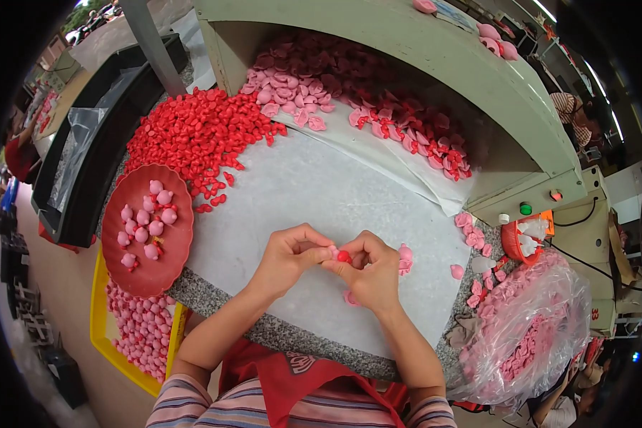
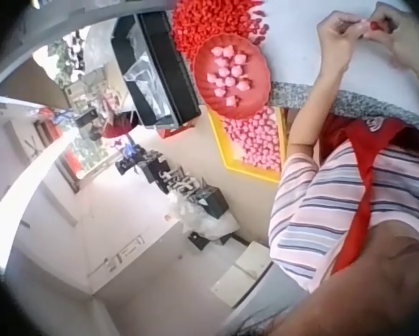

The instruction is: Manually assembling small pink heart-shaped toy components at a factory workstation.

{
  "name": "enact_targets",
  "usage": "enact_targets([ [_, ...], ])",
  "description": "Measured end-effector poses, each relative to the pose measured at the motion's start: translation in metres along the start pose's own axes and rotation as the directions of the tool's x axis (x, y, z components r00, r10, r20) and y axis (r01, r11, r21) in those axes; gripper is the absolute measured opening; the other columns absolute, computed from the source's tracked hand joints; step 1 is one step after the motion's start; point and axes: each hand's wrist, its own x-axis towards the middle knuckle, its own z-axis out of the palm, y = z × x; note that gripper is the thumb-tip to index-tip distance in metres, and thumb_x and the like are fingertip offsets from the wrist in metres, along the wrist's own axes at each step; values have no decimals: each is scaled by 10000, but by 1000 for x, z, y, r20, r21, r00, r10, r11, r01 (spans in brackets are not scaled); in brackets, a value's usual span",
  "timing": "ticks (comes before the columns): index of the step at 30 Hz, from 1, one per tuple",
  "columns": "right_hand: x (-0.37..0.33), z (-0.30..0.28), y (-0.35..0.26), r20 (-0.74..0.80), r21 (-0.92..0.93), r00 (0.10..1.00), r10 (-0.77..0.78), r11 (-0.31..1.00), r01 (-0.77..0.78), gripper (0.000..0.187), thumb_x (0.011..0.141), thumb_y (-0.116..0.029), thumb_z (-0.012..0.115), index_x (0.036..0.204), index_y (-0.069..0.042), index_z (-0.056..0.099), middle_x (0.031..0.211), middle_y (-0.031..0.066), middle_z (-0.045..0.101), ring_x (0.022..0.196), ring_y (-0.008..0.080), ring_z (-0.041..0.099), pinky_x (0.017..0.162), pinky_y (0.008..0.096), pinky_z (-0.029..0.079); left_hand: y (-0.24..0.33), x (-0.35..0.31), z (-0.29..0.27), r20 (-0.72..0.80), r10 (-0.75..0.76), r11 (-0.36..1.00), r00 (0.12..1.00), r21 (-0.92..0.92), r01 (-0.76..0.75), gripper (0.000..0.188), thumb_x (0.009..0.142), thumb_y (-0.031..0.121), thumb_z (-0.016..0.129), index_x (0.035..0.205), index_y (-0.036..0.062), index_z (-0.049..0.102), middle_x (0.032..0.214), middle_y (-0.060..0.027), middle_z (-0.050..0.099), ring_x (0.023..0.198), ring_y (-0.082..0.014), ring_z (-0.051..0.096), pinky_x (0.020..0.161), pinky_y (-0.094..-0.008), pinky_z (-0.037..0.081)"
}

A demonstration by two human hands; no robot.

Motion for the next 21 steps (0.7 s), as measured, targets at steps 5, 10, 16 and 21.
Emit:
enact_targets([
  [5,100,-39,46,-331,-376,912,-241,921,107,166,658,-67,727,732,-46,580,601,28,534,536,126,502,521,258,415,-8,60,14,-176,93,989,980,132,-71,190,776,30,641,960,9,596,985,-85,540,841,-140,589,688,-251,487],
  [10,193,-110,70,-460,-743,875,-151,605,-286,274,683,-195,691,933,-90,649,847,163,634,784,338,608,692,391,487,4,70,9,-31,476,680,879,647,-345,278,723,12,656,991,60,599,1028,-113,485,840,-244,562,673,-331,479],
  [16,184,-94,44,-368,-826,927,-72,484,-290,337,701,-259,683,995,-100,645,850,177,635,826,352,603,721,410,485,52,149,-110,-70,822,-14,565,990,144,216,721,108,647,902,6,590,914,-127,502,884,-303,513,656,-396,481],
  [21,150,-76,44,-229,-790,899,-373,611,52,241,717,-185,683,920,-60,647,865,127,626,729,271,617,657,359,481,42,153,-116,-64,774,-67,630,981,182,242,686,133,685,855,-3,578,927,-125,511,930,-284,503,632,-375,501],
])
